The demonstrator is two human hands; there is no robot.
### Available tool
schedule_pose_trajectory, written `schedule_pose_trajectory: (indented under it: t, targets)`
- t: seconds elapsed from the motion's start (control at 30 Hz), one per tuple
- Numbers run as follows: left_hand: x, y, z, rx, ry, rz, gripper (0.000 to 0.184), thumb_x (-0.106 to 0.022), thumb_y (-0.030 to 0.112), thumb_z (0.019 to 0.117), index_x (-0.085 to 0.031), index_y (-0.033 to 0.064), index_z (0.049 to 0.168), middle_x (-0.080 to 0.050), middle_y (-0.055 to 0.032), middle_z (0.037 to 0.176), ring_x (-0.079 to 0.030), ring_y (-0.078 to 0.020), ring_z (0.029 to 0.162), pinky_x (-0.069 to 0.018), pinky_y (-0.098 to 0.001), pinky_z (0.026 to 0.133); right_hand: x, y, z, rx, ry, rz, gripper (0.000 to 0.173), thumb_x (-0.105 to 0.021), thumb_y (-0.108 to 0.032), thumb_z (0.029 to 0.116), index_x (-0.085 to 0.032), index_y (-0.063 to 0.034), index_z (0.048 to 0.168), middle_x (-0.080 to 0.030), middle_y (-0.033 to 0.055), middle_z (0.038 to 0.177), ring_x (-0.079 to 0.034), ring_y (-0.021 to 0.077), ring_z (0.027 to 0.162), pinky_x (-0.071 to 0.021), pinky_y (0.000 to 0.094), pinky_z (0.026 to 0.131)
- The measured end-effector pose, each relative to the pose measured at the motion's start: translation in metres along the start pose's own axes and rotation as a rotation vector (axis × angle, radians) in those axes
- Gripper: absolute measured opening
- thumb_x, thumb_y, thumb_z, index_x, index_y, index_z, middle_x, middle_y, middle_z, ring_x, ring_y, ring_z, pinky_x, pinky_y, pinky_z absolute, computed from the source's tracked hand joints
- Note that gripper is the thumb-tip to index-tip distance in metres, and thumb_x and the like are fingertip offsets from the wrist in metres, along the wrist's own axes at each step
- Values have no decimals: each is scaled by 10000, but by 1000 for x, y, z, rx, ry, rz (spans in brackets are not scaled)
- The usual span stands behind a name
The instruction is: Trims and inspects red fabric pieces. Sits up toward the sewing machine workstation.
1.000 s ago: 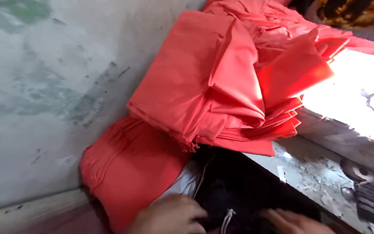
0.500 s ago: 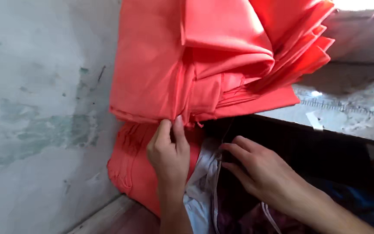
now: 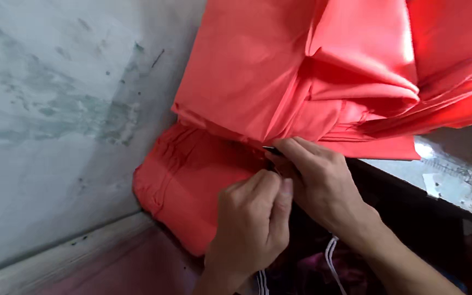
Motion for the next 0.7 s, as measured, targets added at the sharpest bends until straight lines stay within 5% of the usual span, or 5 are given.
schedule_pose_trajectory:
  t: [0.17,0.3,0.4,0.47,0.7]
  targets:
    - [-18,-16,-25,149,66,-384,410,-357,255,1126,-646,-23,1045,-736,-65,982,-718,-61,835,-622,-220,735,0,31,-72,-127,-106,-1,258,-544,-241,1046,-715,-56,993,-676,73,749,-649,185,638,-518,333,548]
    - [-75,-29,-7,297,33,-656,367,-392,113,1092,-567,-102,1332,-630,9,842,-585,-16,684,-534,-191,632,28,44,-109,-350,-191,-162,301,-625,-258,988,-722,-15,1136,-737,135,908,-723,237,730,-579,368,622]
    - [-106,-18,20,401,60,-773,192,-504,124,1041,-651,0,1036,-523,101,701,-428,55,558,-377,-135,509,54,47,-107,-280,-56,-274,316,-574,-323,1017,-699,-46,1106,-682,92,836,-657,183,670,-531,313,553]
    - [-103,-4,28,231,74,-683,288,-480,127,1058,-639,15,847,-550,80,672,-472,69,585,-404,-115,546,73,48,-92,-200,50,-348,308,-545,-324,1040,-710,-64,1039,-648,86,764,-616,197,648,-474,316,551]
    - [-82,20,13,-23,43,-507,394,-407,194,1085,-496,70,723,-421,33,591,-430,22,532,-370,-123,513,71,51,-46,-55,81,-241,216,-588,-252,1050,-745,-104,1064,-710,130,818,-682,281,737,-514,419,666]
Point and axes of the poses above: each hand's wrist, its own z-axis towards the middle knuckle, its own x-axis out of the back of the hand, y = z × x, the point moved 4 cm from there along z, towards the middle knuckle
